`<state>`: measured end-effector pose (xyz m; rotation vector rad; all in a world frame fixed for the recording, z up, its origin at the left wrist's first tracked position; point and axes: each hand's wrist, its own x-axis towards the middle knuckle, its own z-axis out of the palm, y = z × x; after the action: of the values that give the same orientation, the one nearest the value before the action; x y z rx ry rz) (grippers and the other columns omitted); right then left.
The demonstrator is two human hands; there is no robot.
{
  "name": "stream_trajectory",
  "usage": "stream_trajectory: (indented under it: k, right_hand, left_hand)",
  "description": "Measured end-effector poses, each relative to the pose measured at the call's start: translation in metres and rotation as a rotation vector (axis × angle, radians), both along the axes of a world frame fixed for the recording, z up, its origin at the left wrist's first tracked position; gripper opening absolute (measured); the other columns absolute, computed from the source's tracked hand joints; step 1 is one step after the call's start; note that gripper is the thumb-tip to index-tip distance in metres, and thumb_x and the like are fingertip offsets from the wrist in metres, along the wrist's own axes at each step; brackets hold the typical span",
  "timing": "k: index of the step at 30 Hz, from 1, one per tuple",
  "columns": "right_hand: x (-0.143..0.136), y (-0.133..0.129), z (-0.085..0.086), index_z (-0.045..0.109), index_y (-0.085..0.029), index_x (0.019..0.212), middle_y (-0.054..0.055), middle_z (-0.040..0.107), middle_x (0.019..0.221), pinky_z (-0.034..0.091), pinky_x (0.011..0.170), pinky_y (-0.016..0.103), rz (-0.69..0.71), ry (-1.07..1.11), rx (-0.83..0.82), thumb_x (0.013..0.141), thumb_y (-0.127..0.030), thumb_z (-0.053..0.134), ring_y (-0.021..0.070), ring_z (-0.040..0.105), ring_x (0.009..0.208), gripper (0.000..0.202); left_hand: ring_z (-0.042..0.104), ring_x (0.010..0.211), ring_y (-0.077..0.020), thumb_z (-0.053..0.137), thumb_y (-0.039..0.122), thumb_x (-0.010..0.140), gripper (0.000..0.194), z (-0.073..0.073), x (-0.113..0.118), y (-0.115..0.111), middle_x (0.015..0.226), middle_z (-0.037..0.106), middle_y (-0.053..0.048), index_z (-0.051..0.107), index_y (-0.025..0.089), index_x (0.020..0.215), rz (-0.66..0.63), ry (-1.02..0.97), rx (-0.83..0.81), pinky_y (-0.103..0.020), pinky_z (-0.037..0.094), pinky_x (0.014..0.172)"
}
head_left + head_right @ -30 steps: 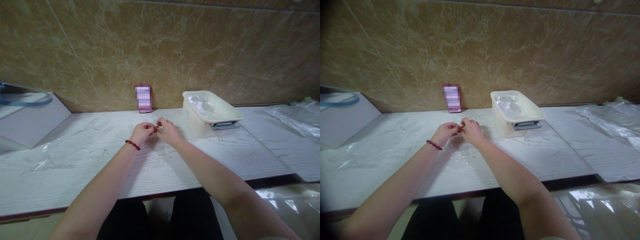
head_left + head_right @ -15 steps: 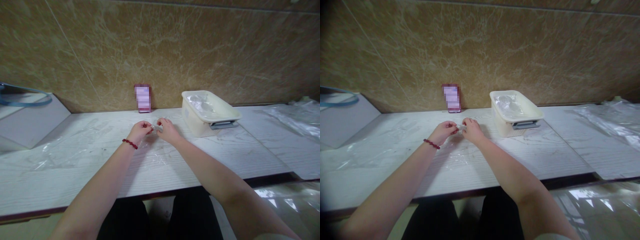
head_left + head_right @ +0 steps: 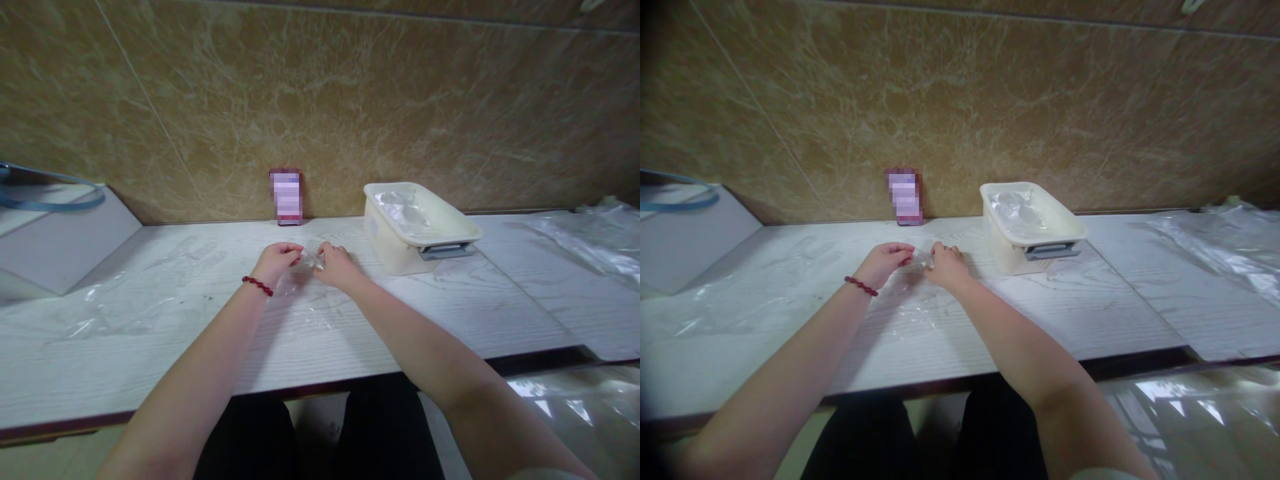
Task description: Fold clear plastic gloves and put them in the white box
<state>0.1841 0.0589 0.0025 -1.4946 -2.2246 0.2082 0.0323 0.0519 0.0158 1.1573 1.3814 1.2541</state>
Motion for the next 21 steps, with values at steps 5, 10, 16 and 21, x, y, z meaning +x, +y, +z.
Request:
stream_trajectory:
  k: [5, 10, 16, 21]
  right_hand:
    - [0.004, -0.003, 0.010, 0.046, -0.020, 0.094, 0.003, 0.058, 0.079, 0.036, 0.064, 0.026, 0.051, -0.006, -0.073, 0.066, -0.042, 0.056, 0.0167, 0.051, 0.076, 0.037]
    - [0.009, -0.005, 0.013, 0.045, -0.021, 0.097, 0.001, 0.058, 0.074, 0.035, 0.061, 0.024, 0.076, -0.048, -0.098, 0.066, -0.044, 0.057, 0.0153, 0.053, 0.071, 0.041]
    - [0.007, -0.005, 0.009, 0.045, -0.021, 0.096, 0.005, 0.059, 0.082, 0.035, 0.061, 0.026, -0.004, -0.137, -0.101, 0.065, -0.042, 0.057, 0.0182, 0.054, 0.074, 0.040]
    - [0.006, -0.004, 0.008, 0.048, -0.021, 0.092, 0.007, 0.060, 0.085, 0.037, 0.065, 0.029, -0.064, -0.163, -0.119, 0.069, -0.042, 0.054, 0.0204, 0.054, 0.081, 0.031]
  left_hand:
    - [0.051, 0.051, -0.0098, 0.064, 0.022, 0.049, 0.014, 0.000, -0.002, -0.001, 0.054, 0.058, 0.000, 0.062, 0.013, 0.061, 0.025, 0.131, 0.031, -0.024, 0.042, 0.056]
    - [0.052, 0.049, -0.0109, 0.066, 0.023, 0.049, 0.020, -0.001, 0.000, -0.003, 0.053, 0.058, 0.000, 0.061, 0.014, 0.065, 0.016, 0.182, 0.008, -0.025, 0.042, 0.054]
    - [0.054, 0.052, -0.0112, 0.066, 0.025, 0.052, 0.025, -0.016, -0.003, 0.005, 0.062, 0.061, -0.002, 0.062, 0.014, 0.074, -0.014, 0.213, 0.010, -0.024, 0.044, 0.055]
    - [0.055, 0.055, -0.0100, 0.068, 0.025, 0.051, 0.028, -0.019, 0.001, 0.005, 0.069, 0.060, -0.002, 0.062, 0.015, 0.076, -0.019, 0.131, -0.013, -0.024, 0.046, 0.058]
